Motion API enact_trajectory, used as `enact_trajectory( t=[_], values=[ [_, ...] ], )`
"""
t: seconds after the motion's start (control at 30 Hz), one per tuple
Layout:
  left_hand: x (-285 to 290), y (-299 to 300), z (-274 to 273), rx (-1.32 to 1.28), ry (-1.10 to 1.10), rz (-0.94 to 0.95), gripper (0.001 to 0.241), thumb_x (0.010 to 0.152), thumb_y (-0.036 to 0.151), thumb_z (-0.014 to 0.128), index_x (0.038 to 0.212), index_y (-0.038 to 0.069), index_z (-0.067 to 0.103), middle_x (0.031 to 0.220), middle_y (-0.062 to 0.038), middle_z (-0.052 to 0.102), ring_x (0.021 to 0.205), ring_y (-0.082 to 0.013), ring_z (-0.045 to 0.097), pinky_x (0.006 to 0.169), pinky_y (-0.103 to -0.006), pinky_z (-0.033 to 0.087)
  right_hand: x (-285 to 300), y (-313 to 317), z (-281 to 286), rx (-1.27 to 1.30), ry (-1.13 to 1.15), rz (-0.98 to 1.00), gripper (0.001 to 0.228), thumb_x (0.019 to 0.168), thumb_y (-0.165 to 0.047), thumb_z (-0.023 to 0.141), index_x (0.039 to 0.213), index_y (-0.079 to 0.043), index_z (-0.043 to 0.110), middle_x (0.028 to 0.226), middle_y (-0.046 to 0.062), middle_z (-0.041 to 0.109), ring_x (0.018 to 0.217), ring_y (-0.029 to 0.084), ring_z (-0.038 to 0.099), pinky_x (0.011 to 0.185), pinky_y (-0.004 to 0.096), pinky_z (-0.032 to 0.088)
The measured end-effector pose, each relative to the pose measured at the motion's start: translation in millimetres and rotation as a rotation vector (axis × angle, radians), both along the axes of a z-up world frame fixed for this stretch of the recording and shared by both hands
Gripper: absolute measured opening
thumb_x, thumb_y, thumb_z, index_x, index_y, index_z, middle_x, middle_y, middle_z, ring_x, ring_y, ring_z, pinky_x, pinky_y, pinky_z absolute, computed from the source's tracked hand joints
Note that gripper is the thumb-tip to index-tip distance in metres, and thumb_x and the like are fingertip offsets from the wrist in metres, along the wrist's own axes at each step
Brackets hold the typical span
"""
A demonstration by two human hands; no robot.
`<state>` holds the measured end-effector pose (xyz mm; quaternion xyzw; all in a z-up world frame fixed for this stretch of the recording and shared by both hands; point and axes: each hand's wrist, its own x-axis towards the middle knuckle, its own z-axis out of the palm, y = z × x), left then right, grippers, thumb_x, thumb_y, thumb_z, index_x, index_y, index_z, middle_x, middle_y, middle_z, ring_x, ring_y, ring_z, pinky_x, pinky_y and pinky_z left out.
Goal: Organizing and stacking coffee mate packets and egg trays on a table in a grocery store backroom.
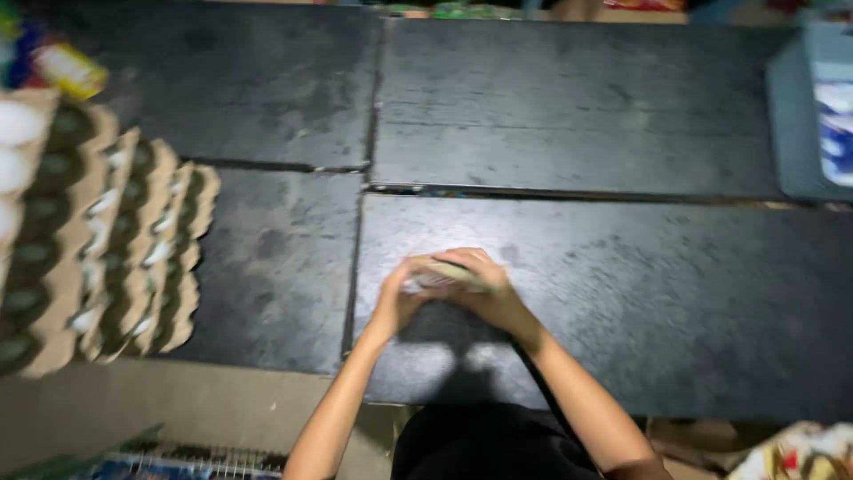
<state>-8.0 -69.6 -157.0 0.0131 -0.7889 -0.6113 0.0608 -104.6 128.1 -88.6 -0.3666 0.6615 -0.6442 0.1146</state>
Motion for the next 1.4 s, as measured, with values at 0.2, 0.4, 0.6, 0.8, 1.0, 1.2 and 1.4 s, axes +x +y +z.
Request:
enact_trajectory(
  t=[0.2, 0.4, 0.6, 0.8, 1.0, 1.2, 1.4],
  values=[
    [13.3, -8.4, 17.1, -0.258, 0.062, 0.115, 0.047, 0.077, 0.006, 0.081, 0.123, 0.007, 0.07, 0.126, -0.013, 0.073, 0.117, -0.0298, 0.067, 0.1, -0.0389, 0.05, 17.4, 24.1, -39.0, 0.213, 0.18, -0.16, 0.046, 0.078, -0.012, 0.081, 0.119, -0.003, 0.063, 0.11, 0.014, 0.069, 0.1, 0.031, 0.069, 0.086, 0.038, 0.054],
    [19.5, -26.1, -18.5, -0.313, -0.074, 0.278, 0.02, 0.09, 0.014, 0.073, 0.107, 0.004, 0.073, 0.105, -0.016, 0.076, 0.099, -0.0303, 0.075, 0.084, -0.0381, 0.057, 17.1, 35.5, -81.2, 0.277, -0.032, -0.178, 0.013, 0.091, -0.008, 0.073, 0.103, -0.003, 0.07, 0.089, 0.011, 0.072, 0.073, 0.027, 0.07, 0.068, 0.036, 0.056],
    [15.1, -29.5, -25.0, -0.465, 0.123, 0.347, 0.011, 0.097, 0.011, 0.063, 0.101, 0.004, 0.071, 0.097, -0.02, 0.071, 0.093, -0.041, 0.068, 0.08, -0.0462, 0.053, 13.2, 26.4, -90.6, 0.243, 0.335, -0.288, 0.008, 0.094, -0.011, 0.069, 0.091, -0.003, 0.069, 0.088, 0.018, 0.07, 0.078, 0.034, 0.068, 0.07, 0.041, 0.054],
    [16.8, -43.1, -14.4, -0.367, 0.169, 0.331, 0.013, 0.094, 0.007, 0.06, 0.103, 0.003, 0.067, 0.1, -0.018, 0.071, 0.099, -0.0375, 0.069, 0.086, -0.043, 0.055, 7.2, 11.0, -73.7, 0.467, 0.261, -0.257, 0.025, 0.092, -0.023, 0.078, 0.089, 0.001, 0.069, 0.083, 0.02, 0.07, 0.075, 0.037, 0.068, 0.069, 0.044, 0.053],
    [12.9, -41.6, -10.4, -0.079, 0.179, 0.292, 0.016, 0.094, 0.012, 0.066, 0.105, 0.0, 0.068, 0.1, -0.014, 0.072, 0.091, -0.0227, 0.07, 0.08, -0.0337, 0.055, 1.1, -14.8, -39.9, 0.51, 0.236, -0.1, 0.048, 0.074, -0.036, 0.084, 0.103, 0.002, 0.073, 0.08, 0.02, 0.072, 0.066, 0.032, 0.069, 0.061, 0.045, 0.053],
    [-5.2, -92.4, -33.3, -0.002, -0.033, 0.569, 0.009, 0.094, 0.012, 0.068, 0.098, 0.005, 0.072, 0.08, -0.008, 0.07, 0.073, -0.014, 0.063, 0.068, -0.0312, 0.052, -19.4, -86.5, -67.1, 0.635, 0.264, -0.139, 0.052, 0.08, -0.045, 0.083, 0.077, 0.006, 0.07, 0.064, 0.023, 0.066, 0.054, 0.035, 0.063, 0.057, 0.047, 0.05],
    [-24.4, -200.7, -30.5, -0.247, 0.161, 0.839, 0.005, 0.096, 0.01, 0.062, 0.099, 0.006, 0.063, 0.08, -0.01, 0.068, 0.074, -0.0172, 0.066, 0.07, -0.0338, 0.054, -44.8, -221.5, -66.9, 0.493, 0.373, -0.112, 0.061, 0.081, -0.05, 0.082, 0.07, 0.008, 0.065, 0.069, 0.028, 0.064, 0.064, 0.045, 0.066, 0.062, 0.052, 0.052]
  ],
)
